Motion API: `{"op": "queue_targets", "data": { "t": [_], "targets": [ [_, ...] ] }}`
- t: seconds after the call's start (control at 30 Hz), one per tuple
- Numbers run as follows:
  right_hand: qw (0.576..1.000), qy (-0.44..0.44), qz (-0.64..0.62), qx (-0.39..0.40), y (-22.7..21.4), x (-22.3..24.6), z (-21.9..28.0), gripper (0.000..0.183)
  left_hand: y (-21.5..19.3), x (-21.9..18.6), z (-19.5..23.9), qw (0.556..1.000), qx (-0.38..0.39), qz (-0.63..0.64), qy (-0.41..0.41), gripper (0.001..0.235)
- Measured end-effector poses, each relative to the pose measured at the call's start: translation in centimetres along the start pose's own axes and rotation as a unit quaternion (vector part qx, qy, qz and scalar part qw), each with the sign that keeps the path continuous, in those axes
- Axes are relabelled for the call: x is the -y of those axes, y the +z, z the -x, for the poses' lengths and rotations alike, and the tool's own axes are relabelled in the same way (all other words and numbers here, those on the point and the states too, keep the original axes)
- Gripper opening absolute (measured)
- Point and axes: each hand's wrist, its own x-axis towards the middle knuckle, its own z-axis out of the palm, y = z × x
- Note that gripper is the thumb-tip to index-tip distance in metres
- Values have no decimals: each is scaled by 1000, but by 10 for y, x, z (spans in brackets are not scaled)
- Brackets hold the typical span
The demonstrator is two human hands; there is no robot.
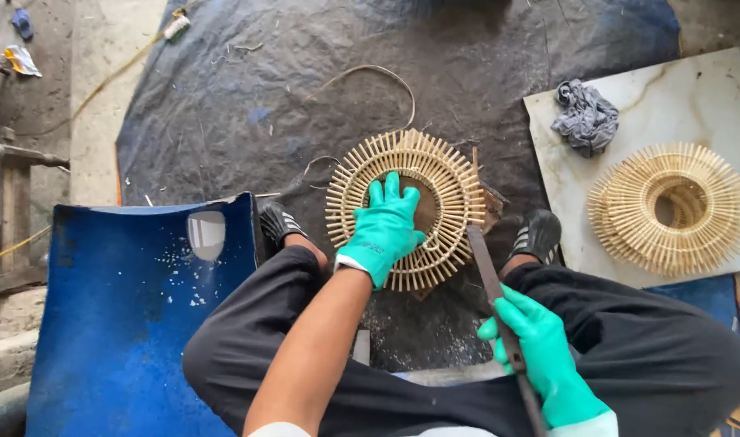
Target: Manufacturing and shaping circular bamboo furniture components using a metal file, hammer, and pliers.
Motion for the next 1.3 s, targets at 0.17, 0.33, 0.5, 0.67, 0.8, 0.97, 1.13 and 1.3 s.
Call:
{"op": "queue_targets", "data": {
  "t": [0.17,0.33,0.5,0.67,0.8,0.97,1.13,1.3],
  "targets": [
    [997,-58,-24,-33,7,4,-2,44,-2,4,4,1000,6,-23,14,86],
    [999,-39,12,-18,-1,4,-28,45,-13,2,1,999,23,-22,24,84],
    [999,-48,1,21,1,24,-13,46,-11,5,7,995,31,-54,81,74],
    [997,-60,-38,18,-13,3,-29,45,1,0,12,993,56,-92,51,82],
    [999,-30,41,15,-27,24,-7,46,9,4,10,995,91,-34,16,86],
    [959,-265,-82,-56,-45,34,38,27,3,25,10,988,84,-93,89,87],
    [904,-376,-155,135,-28,103,77,37,58,40,-8,988,-77,-65,119,78],
    [958,-252,122,58,0,94,66,36,39,7,5,998,-56,16,-21,97]
  ]
}}
